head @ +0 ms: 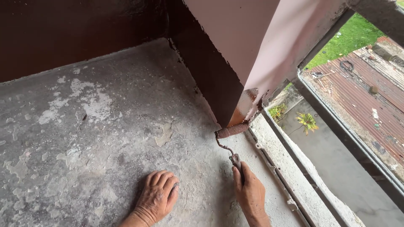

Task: The person dips a paint roller into a bucket of brown paint and rolls the paint onto the lower sections of the walls, working along the wall edges and around a window opening to coat the bare plaster.

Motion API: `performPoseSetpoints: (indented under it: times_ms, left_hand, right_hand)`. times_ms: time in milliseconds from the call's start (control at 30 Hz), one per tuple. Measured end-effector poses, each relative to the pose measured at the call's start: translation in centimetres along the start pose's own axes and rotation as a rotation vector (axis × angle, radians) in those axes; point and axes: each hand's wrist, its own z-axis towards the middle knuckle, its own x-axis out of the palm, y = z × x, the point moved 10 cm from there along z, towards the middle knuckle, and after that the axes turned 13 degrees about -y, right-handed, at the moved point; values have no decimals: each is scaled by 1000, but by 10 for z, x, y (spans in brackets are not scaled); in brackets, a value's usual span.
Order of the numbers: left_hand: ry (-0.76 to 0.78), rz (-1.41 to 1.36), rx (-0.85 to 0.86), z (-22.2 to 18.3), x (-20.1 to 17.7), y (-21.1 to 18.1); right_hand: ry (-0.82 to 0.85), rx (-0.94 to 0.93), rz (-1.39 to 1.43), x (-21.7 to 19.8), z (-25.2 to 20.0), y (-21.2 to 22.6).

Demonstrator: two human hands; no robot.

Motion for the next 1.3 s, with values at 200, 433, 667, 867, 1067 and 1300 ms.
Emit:
performPoseSetpoints:
  times_ms: [200,433,667,867,1067,1300]
  left_hand:
    - [57,9,-33,2,4,2]
    - [115,23,-56,-4,17,9]
    - [124,11,-72,-3,17,11]
    - [107,18,-60,-5,17,10]
    - [107,27,-51,-4,16,8]
    - [93,14,-57,-5,16,10]
  right_hand:
    - [-207,-119,84,-25,-3,18]
    - [-310,-130,236,-69,10,46]
    - [-346,-160,360,-106,25,68]
    - [-230,-68,309,-89,25,50]
    - [-275,-162,320,-90,23,49]
    - [-359,-272,395,-106,26,60]
